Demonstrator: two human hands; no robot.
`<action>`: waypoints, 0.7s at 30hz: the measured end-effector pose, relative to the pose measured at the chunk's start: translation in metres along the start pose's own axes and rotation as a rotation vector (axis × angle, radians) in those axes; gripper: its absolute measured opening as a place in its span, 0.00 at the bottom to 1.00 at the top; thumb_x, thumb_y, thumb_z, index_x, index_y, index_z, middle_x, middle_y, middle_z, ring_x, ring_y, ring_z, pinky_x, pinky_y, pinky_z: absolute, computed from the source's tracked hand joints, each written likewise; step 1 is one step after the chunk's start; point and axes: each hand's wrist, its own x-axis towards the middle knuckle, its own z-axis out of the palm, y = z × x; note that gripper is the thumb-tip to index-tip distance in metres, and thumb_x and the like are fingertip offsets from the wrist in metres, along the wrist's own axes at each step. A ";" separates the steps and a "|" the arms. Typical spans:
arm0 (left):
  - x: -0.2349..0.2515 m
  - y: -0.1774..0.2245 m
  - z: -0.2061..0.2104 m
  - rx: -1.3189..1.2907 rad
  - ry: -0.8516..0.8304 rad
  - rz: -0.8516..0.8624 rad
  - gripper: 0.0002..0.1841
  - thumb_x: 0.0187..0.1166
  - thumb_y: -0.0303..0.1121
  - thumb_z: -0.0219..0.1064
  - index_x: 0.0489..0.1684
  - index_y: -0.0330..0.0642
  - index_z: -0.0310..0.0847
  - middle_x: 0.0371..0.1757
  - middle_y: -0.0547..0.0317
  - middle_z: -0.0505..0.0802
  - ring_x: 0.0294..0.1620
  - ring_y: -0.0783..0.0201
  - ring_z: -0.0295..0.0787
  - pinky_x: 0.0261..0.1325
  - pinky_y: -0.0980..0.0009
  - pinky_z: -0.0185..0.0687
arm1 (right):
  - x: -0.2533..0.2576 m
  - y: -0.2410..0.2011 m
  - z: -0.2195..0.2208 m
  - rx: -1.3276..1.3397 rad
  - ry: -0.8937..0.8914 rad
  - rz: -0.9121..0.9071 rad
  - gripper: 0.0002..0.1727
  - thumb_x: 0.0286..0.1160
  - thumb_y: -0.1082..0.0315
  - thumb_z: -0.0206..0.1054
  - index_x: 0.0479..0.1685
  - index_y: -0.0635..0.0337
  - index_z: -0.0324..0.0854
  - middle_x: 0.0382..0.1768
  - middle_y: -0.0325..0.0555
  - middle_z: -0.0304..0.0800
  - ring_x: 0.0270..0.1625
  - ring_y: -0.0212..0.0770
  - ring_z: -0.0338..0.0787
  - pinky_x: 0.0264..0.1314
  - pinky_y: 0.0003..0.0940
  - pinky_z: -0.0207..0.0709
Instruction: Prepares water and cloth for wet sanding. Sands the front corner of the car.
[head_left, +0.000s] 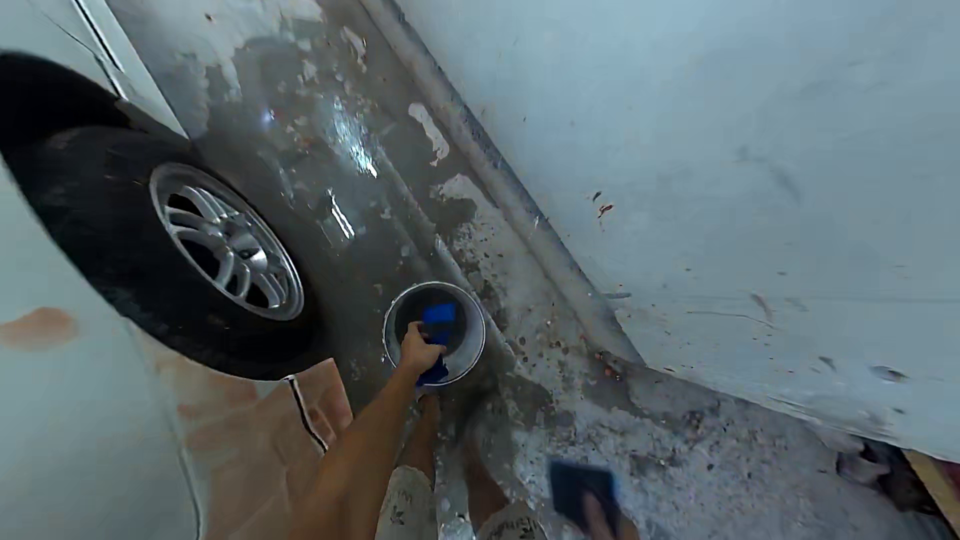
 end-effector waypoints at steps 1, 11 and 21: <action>0.017 -0.010 0.004 0.045 0.006 0.025 0.46 0.56 0.34 0.86 0.81 0.39 0.67 0.68 0.39 0.86 0.65 0.43 0.87 0.68 0.42 0.83 | 0.037 -0.017 0.042 -0.064 -0.078 -0.130 0.23 0.90 0.59 0.55 0.60 0.76 0.81 0.45 0.56 0.93 0.47 0.41 0.96 0.56 0.43 0.92; 0.144 -0.066 0.020 0.444 -0.066 -0.118 0.36 0.61 0.26 0.79 0.76 0.39 0.74 0.82 0.34 0.70 0.75 0.39 0.78 0.72 0.46 0.81 | 0.364 -0.054 0.342 -1.059 -0.585 -0.225 0.20 0.79 0.66 0.63 0.69 0.51 0.79 0.50 0.60 0.92 0.53 0.63 0.93 0.50 0.66 0.84; 0.251 -0.138 0.097 0.645 -0.392 -0.411 0.30 0.89 0.40 0.58 0.81 0.23 0.66 0.84 0.28 0.70 0.87 0.33 0.63 0.83 0.40 0.63 | 0.458 0.078 0.435 -1.228 -0.737 -0.045 0.24 0.94 0.65 0.49 0.77 0.76 0.71 0.78 0.73 0.73 0.81 0.70 0.74 0.80 0.66 0.65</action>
